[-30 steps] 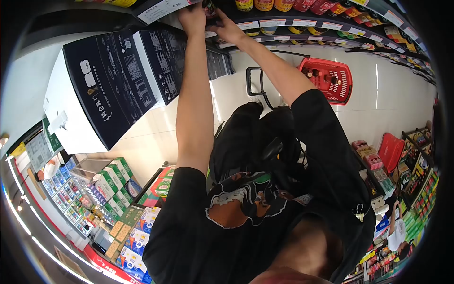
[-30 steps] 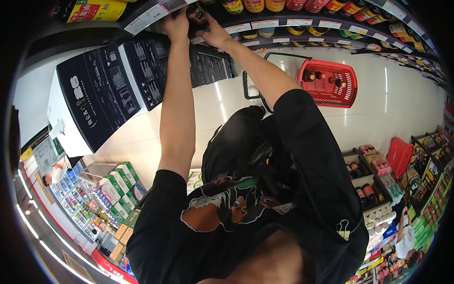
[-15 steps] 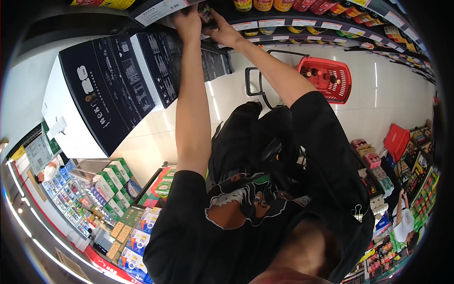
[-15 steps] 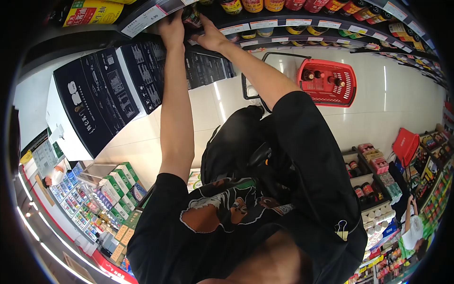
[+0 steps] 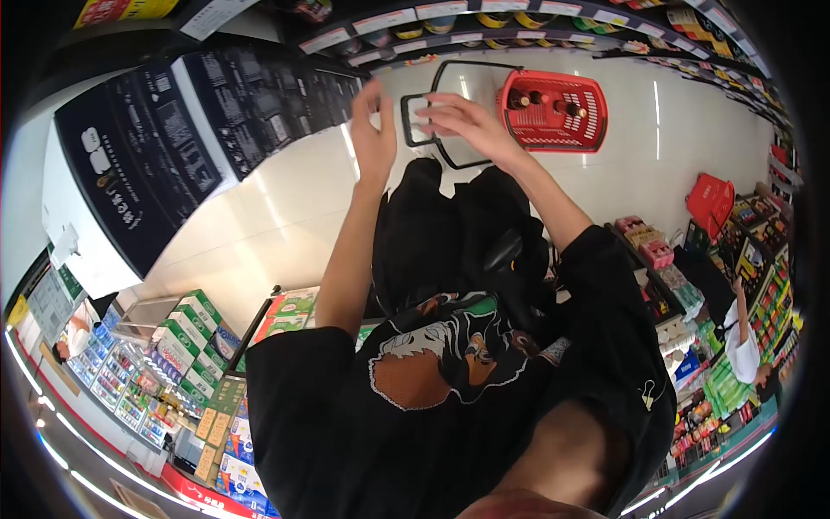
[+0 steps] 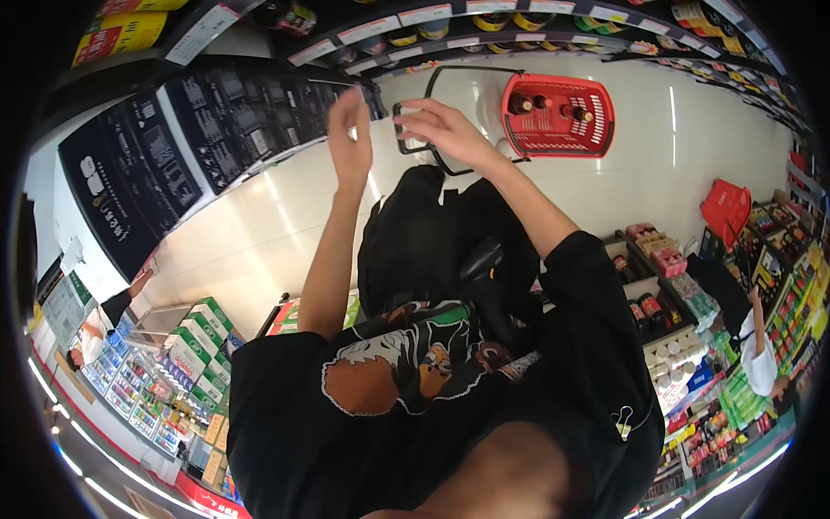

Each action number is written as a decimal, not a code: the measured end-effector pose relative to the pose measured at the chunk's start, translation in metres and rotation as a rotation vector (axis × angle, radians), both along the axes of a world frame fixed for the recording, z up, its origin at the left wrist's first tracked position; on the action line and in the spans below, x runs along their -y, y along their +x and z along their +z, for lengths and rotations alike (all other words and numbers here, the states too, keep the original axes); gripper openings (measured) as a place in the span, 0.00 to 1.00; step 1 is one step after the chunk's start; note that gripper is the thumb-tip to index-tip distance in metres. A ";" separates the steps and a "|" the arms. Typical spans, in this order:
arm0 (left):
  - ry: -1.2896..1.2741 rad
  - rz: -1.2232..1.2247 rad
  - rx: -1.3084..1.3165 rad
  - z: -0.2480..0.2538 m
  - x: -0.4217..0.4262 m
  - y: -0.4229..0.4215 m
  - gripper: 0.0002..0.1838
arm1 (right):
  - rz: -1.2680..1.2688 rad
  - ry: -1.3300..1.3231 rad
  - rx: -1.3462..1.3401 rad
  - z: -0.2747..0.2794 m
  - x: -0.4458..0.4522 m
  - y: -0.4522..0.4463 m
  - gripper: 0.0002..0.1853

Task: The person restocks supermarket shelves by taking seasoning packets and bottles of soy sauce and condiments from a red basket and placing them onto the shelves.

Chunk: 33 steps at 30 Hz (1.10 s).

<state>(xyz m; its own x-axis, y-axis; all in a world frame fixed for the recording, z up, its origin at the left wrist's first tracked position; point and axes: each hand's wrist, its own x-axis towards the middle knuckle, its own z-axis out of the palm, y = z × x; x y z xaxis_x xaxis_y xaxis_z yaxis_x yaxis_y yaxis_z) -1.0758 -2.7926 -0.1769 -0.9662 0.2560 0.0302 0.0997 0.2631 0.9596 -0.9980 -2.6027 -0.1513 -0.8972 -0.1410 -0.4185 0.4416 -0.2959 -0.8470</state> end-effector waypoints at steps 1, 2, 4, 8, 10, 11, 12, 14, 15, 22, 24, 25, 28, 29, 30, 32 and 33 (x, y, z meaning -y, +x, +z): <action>-0.066 -0.054 0.095 -0.011 0.002 0.023 0.17 | 0.000 0.001 0.012 -0.001 -0.009 0.021 0.25; -0.131 -0.106 0.189 -0.021 0.002 0.045 0.15 | -0.015 0.013 0.066 -0.007 -0.018 0.042 0.23; -0.184 -0.243 0.315 -0.041 0.002 0.085 0.12 | -0.024 0.024 0.123 -0.010 -0.038 0.074 0.22; -0.369 -0.386 0.472 -0.078 -0.028 0.148 0.14 | -0.028 0.071 0.187 -0.019 -0.091 0.120 0.20; -0.395 -0.433 0.487 -0.079 -0.062 0.165 0.14 | -0.039 0.079 0.180 -0.020 -0.124 0.134 0.20; -0.452 -0.446 0.478 -0.084 -0.080 0.172 0.13 | -0.046 0.091 0.187 -0.021 -0.141 0.141 0.19; -0.510 -0.461 0.471 -0.093 -0.099 0.180 0.13 | -0.037 0.087 0.190 -0.021 -0.159 0.149 0.19; -0.433 -0.392 0.411 -0.121 -0.138 0.203 0.13 | -0.050 0.103 0.177 -0.023 -0.201 0.163 0.19; -0.457 -0.381 0.415 -0.125 -0.158 0.209 0.13 | -0.044 0.097 0.182 -0.029 -0.223 0.168 0.19; -0.546 -0.485 0.545 -0.197 -0.291 0.279 0.14 | -0.170 0.150 0.224 -0.046 -0.350 0.227 0.18; -0.556 -0.480 0.571 -0.225 -0.315 0.290 0.13 | -0.210 0.073 0.258 -0.069 -0.368 0.238 0.17; -0.592 -0.508 0.615 -0.239 -0.326 0.293 0.14 | -0.236 0.049 0.259 -0.079 -0.373 0.242 0.16; -0.657 -0.526 0.591 -0.283 -0.352 0.298 0.16 | -0.280 -0.019 0.211 -0.113 -0.383 0.249 0.15; -0.733 -0.545 0.553 -0.301 -0.359 0.296 0.19 | -0.286 -0.008 0.202 -0.123 -0.386 0.251 0.14; -0.739 -0.556 0.559 -0.320 -0.367 0.291 0.19 | -0.295 -0.014 0.210 -0.130 -0.387 0.250 0.14; -0.871 -0.468 0.593 -0.359 -0.387 0.277 0.24 | -0.317 0.056 0.238 -0.141 -0.389 0.250 0.14; -0.960 -0.477 0.564 -0.381 -0.395 0.267 0.27 | -0.330 0.054 0.261 -0.145 -0.390 0.250 0.14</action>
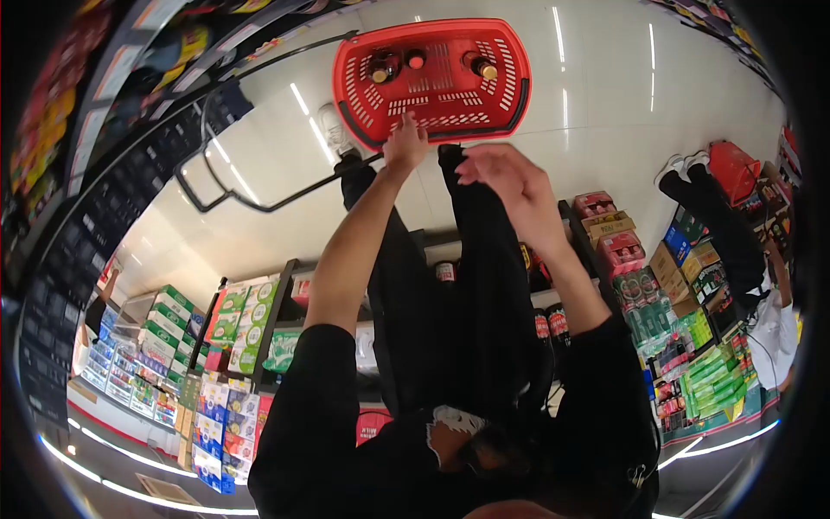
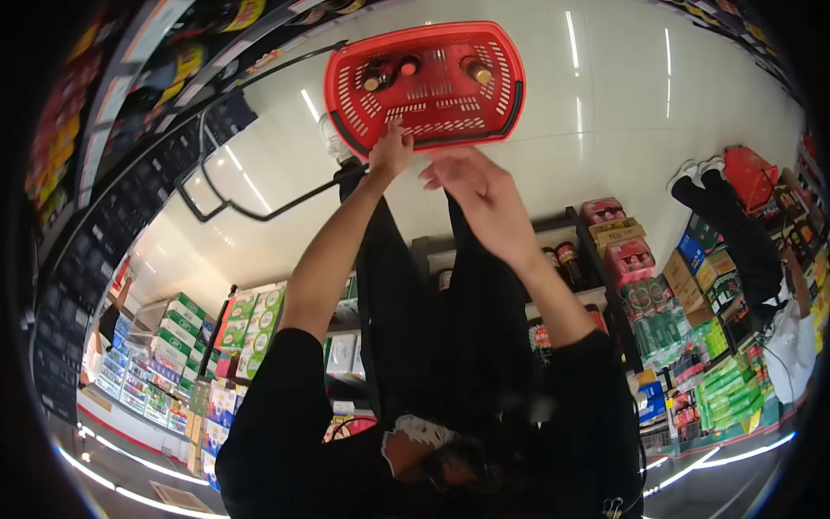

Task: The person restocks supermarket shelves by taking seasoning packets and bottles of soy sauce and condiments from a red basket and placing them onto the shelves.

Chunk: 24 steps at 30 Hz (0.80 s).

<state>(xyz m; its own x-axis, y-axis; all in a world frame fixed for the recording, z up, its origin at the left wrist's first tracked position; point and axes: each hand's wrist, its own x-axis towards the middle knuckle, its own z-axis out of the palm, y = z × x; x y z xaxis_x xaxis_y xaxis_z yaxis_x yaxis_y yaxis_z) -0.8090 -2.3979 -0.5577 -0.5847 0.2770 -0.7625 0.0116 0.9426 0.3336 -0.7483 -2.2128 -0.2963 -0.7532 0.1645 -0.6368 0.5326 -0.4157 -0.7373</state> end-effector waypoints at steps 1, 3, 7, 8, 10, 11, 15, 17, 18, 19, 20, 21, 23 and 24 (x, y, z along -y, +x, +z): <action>0.044 0.007 0.009 -0.020 -0.006 -0.011 0.29 | -0.011 0.003 0.001 -0.010 -0.001 0.002 0.14; -0.030 -0.065 0.000 -0.062 -0.022 -0.034 0.31 | -0.042 -0.001 0.007 -0.026 -0.001 0.010 0.13; -0.073 -0.067 -0.084 -0.106 -0.060 -0.075 0.37 | -0.059 0.013 0.135 -0.048 -0.001 0.017 0.12; -0.065 -0.071 -0.083 -0.119 -0.066 -0.082 0.38 | -0.052 0.021 0.156 -0.055 -0.001 0.020 0.12; -0.107 -0.119 -0.068 -0.139 -0.079 -0.092 0.40 | 0.014 0.090 0.168 -0.067 -0.001 0.025 0.12; -0.108 -0.119 -0.060 -0.144 -0.083 -0.094 0.40 | 0.076 0.165 0.166 -0.072 -0.001 0.027 0.12; -0.157 -0.135 -0.071 -0.171 -0.087 -0.091 0.32 | 0.119 0.181 0.151 -0.089 0.000 0.035 0.13; -0.122 -0.164 -0.067 -0.164 -0.081 -0.091 0.30 | 0.122 0.202 0.150 -0.086 -0.002 0.036 0.13; -0.110 -0.156 -0.094 -0.167 -0.070 -0.087 0.30 | 0.138 0.203 0.166 -0.081 -0.005 0.034 0.13; -0.113 -0.155 -0.101 -0.157 -0.066 -0.085 0.30 | 0.154 0.203 0.177 -0.075 -0.008 0.032 0.13; -0.063 -0.094 -0.099 -0.142 -0.057 -0.081 0.30 | 0.152 0.198 0.167 -0.069 -0.010 0.031 0.13; -0.011 -0.036 -0.098 -0.125 -0.048 -0.078 0.29 | 0.156 0.205 0.137 -0.064 -0.012 0.033 0.13; 0.268 0.408 0.056 -0.086 -0.030 -0.068 0.29 | 0.151 0.214 0.092 -0.052 -0.016 0.035 0.13; 0.306 0.445 0.089 -0.061 -0.020 -0.067 0.28 | 0.168 0.238 0.069 -0.046 -0.017 0.038 0.12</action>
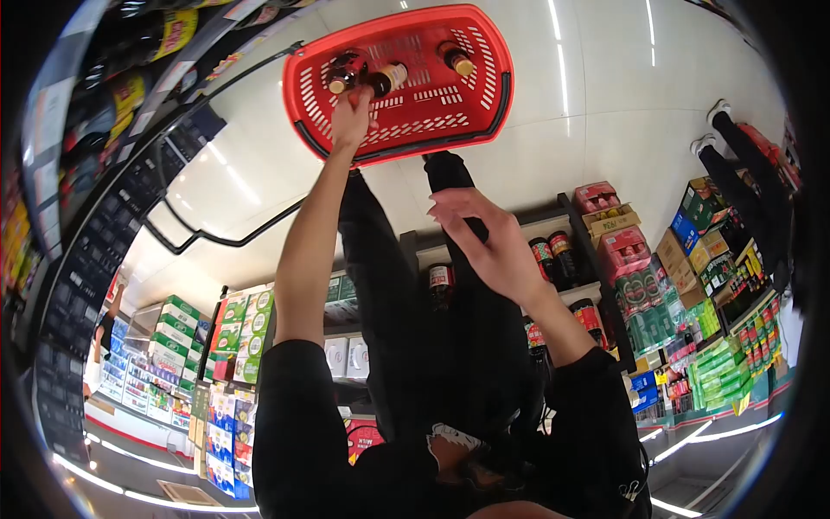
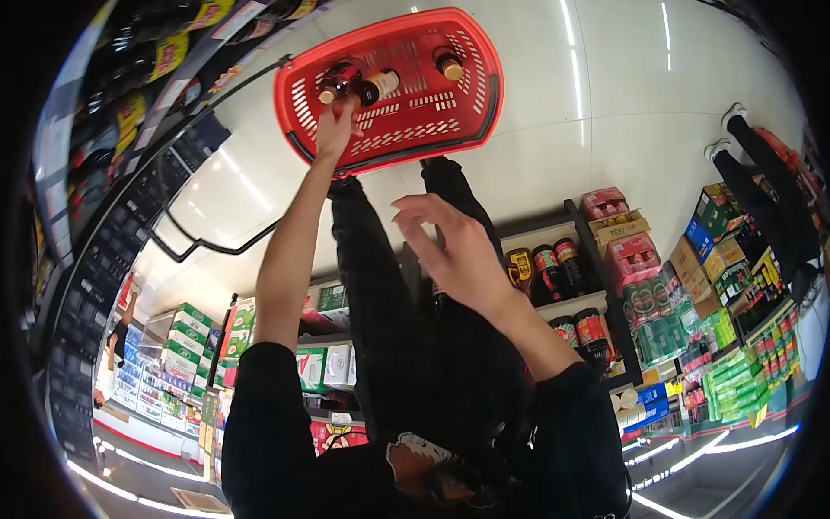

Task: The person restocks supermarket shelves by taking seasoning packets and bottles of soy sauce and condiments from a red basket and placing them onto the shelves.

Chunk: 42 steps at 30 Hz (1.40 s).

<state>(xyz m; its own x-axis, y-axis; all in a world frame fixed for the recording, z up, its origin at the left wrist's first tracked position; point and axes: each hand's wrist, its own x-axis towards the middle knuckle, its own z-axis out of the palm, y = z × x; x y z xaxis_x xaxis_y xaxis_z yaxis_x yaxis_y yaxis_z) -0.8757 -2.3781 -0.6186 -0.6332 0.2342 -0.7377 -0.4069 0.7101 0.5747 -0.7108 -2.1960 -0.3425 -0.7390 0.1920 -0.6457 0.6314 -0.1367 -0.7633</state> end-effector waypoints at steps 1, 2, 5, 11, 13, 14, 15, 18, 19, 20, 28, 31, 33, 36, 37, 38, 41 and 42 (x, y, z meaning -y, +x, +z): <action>0.044 0.035 0.026 0.023 0.011 0.002 0.27 | 0.022 0.024 -0.026 0.005 -0.001 0.003 0.12; 0.117 0.115 0.050 0.046 0.019 0.007 0.25 | 0.049 0.069 -0.038 0.009 -0.003 0.006 0.13; 0.233 0.232 0.089 0.136 0.034 0.016 0.26 | 0.057 0.073 -0.016 0.026 -0.011 0.013 0.13; 0.288 0.135 0.057 0.315 0.057 0.006 0.22 | 0.099 0.123 -0.070 0.053 -0.027 0.018 0.18; 0.307 0.096 0.029 0.367 0.063 0.000 0.20 | 0.095 0.109 -0.100 0.066 -0.031 0.009 0.21; 0.366 0.053 0.014 0.393 0.069 -0.002 0.19 | 0.054 0.100 -0.070 0.075 -0.030 0.004 0.25; 0.421 0.008 0.002 0.420 0.075 -0.004 0.18 | 0.011 0.088 -0.037 0.081 -0.027 0.000 0.30; 0.425 -0.006 -0.001 0.500 0.082 -0.006 0.16 | -0.035 -0.103 -0.010 0.121 -0.023 -0.025 0.37; 0.435 -0.052 -0.011 0.521 0.084 -0.005 0.16 | -0.102 -0.292 0.095 0.142 -0.021 -0.034 0.37; 0.470 -0.047 -0.001 0.537 0.087 -0.004 0.16 | -0.054 -0.460 0.034 0.148 -0.018 -0.039 0.39; 0.887 0.345 -0.276 0.575 0.095 0.008 0.28 | 0.489 -1.054 -0.162 0.228 -0.022 -0.042 0.35; 0.742 0.601 -0.506 0.578 0.055 0.012 0.33 | 0.728 -0.716 -0.299 0.263 -0.010 -0.046 0.41; 0.726 0.464 -0.449 0.578 0.056 0.008 0.37 | 0.690 -0.289 -0.541 0.262 0.012 -0.043 0.45; 0.811 0.601 -0.405 0.586 0.031 0.015 0.34 | 0.541 0.259 -0.574 0.297 0.030 -0.045 0.50; 0.860 0.674 -0.380 0.589 0.022 0.018 0.32 | 0.550 0.258 -0.578 0.300 0.033 -0.044 0.50; 0.976 0.776 -0.349 0.587 0.019 0.017 0.28 | 0.560 0.343 -0.570 0.304 0.034 -0.044 0.50; 0.995 0.823 -0.348 0.590 0.016 0.014 0.25 | 0.578 0.446 -0.568 0.311 0.038 -0.040 0.51; 0.990 0.822 -0.326 0.598 0.015 0.014 0.24 | 0.553 0.405 -0.614 0.313 0.038 -0.039 0.50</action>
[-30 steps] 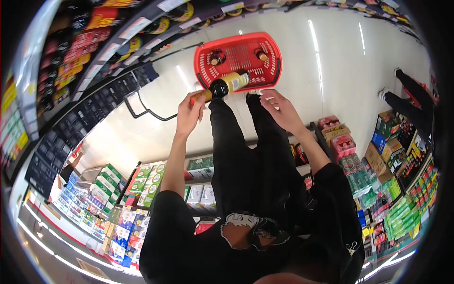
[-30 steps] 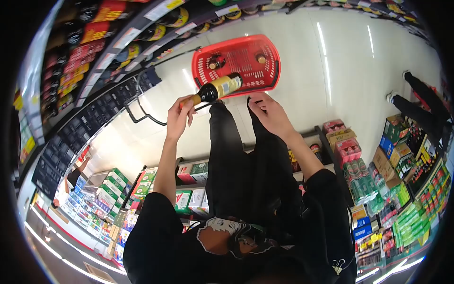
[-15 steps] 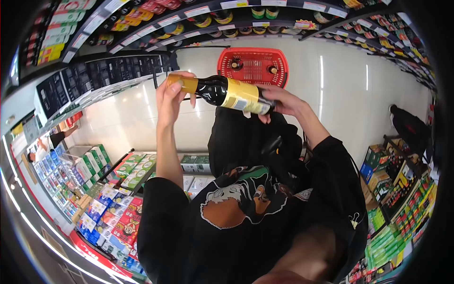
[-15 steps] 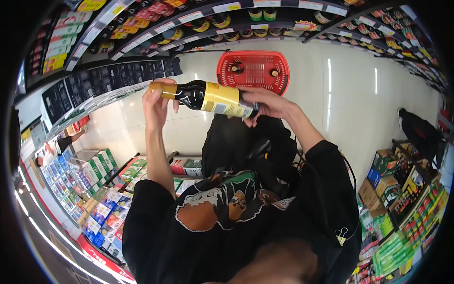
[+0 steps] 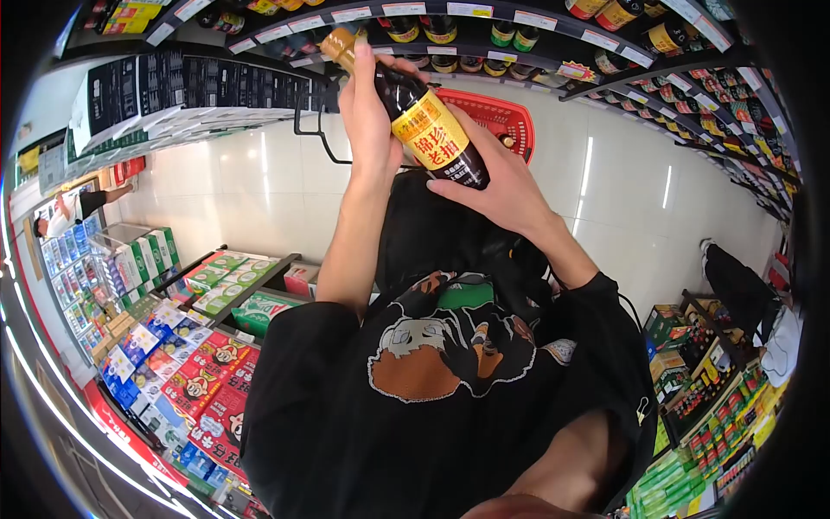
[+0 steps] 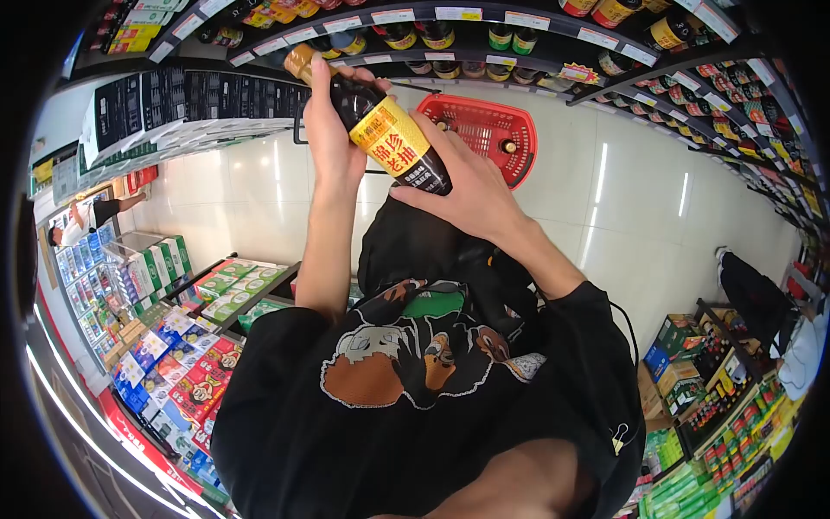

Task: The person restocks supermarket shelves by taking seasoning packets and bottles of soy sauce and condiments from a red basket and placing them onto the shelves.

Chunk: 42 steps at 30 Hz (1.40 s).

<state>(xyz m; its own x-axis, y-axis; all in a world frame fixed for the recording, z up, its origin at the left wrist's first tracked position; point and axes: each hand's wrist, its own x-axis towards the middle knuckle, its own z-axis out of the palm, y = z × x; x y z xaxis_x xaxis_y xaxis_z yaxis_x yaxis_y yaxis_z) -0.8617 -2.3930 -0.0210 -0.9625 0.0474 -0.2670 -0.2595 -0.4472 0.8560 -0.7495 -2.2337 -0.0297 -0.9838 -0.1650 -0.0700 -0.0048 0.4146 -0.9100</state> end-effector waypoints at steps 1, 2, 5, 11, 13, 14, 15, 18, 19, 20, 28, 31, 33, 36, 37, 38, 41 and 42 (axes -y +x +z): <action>0.002 0.006 0.006 0.004 -0.002 0.000 0.24 | -0.002 -0.055 -0.032 0.000 0.000 0.002 0.49; 0.057 -0.005 0.042 0.008 -0.003 0.000 0.24 | 0.004 -0.053 -0.028 -0.003 0.002 0.005 0.49; 0.133 -0.027 0.101 0.008 -0.005 -0.001 0.24 | 0.006 -0.451 -0.016 -0.014 0.006 0.009 0.45; 0.093 -0.144 0.139 0.009 -0.014 0.006 0.25 | 0.167 -1.090 0.491 -0.016 0.003 0.015 0.34; 0.087 -0.146 0.133 0.012 -0.014 0.009 0.25 | 0.171 -1.083 0.480 -0.020 0.004 0.016 0.33; 0.085 -0.159 0.121 0.013 -0.015 0.010 0.25 | 0.171 -1.077 0.472 -0.022 0.005 0.017 0.33; 0.085 -0.174 0.110 0.013 -0.015 0.010 0.25 | 0.165 -1.073 0.466 -0.023 0.007 0.019 0.33; 0.076 -0.184 0.099 0.016 -0.015 0.013 0.24 | 0.128 -1.069 0.486 -0.025 0.010 0.021 0.32; 0.058 -0.186 0.093 0.020 -0.016 0.014 0.24 | 0.116 -1.039 0.489 -0.027 0.011 0.022 0.31; 0.035 -0.201 0.093 0.025 -0.017 0.016 0.24 | 0.102 -1.036 0.492 -0.028 0.012 0.023 0.31; 0.006 -0.313 -0.018 0.019 0.001 0.008 0.30 | -0.018 -1.050 0.450 -0.033 0.036 0.018 0.30; 0.156 -0.376 -0.056 0.017 0.007 -0.003 0.29 | -0.069 -1.100 0.432 -0.032 0.046 0.013 0.29; 0.160 -0.427 -0.094 0.022 0.010 -0.008 0.24 | -0.104 -1.108 0.420 -0.024 0.052 0.010 0.30; 0.149 -0.486 -0.106 0.027 0.018 -0.014 0.25 | -0.104 -1.065 0.398 -0.021 0.059 0.007 0.34; 0.162 -0.492 -0.109 0.029 0.020 -0.016 0.25 | -0.111 -1.053 0.394 -0.020 0.061 0.005 0.34; 0.153 -0.501 -0.113 0.029 0.023 -0.018 0.25 | -0.111 -1.032 0.395 -0.017 0.063 0.004 0.34; 0.095 -0.480 -0.126 0.030 0.027 -0.016 0.25 | -0.081 -1.011 0.412 -0.010 0.063 0.002 0.34; 0.059 -0.495 -0.131 0.029 0.028 -0.017 0.24 | -0.033 -1.057 0.429 -0.010 0.062 0.001 0.28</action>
